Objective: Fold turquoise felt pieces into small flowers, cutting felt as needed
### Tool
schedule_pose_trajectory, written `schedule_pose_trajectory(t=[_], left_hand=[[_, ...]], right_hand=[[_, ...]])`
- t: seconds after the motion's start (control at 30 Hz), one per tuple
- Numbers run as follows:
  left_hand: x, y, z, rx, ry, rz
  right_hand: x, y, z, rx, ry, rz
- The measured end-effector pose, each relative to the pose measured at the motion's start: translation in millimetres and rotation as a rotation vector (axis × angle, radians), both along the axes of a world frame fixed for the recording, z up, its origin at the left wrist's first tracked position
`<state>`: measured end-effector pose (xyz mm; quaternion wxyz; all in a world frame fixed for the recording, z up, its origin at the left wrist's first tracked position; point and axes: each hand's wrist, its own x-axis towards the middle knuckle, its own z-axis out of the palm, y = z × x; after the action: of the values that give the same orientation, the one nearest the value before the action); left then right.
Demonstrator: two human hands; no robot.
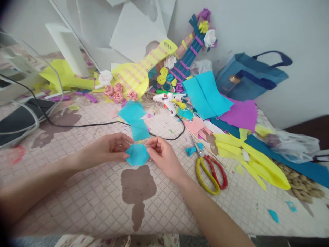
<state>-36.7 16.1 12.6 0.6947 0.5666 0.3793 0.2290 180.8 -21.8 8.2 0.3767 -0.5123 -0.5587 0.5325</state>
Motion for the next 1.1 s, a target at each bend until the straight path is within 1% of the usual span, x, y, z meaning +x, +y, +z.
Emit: schedule_pose_trajectory(t=[0.13,0.2,0.33,0.47,0.57,0.77,0.93,1.1], left_hand=[[-1,2,-5.1,0.038,0.004,0.052],[-1,3,-5.7,0.039,0.015,0.049],[-1,3,-4.0,0.063,0.059,0.060],[0,0,-0.1,0.174,0.126,0.080],[1,-3,1.9,0.230,0.153,0.070],[2,-5,-2.5,0.229,0.166,0.050],[2,-6,-6.2,0.341,0.223,0.052],[2,-7,-3.4,0.331,0.264,0.051]], right_hand=[[3,0,2.2,-0.034,0.000,0.053],[4,0,1.5,-0.006,-0.017,0.078],[4,1,-3.7,0.090,-0.140,0.066],[2,-1,-5.3,0.085,-0.230,0.048],[2,-1,-4.0,0.070,-0.235,0.049],[3,-1,-4.3,0.051,-0.200,0.073],[2,0,-6.5,0.077,-0.245,0.078],[1,1,-8.2,0.099,-0.277,0.078]])
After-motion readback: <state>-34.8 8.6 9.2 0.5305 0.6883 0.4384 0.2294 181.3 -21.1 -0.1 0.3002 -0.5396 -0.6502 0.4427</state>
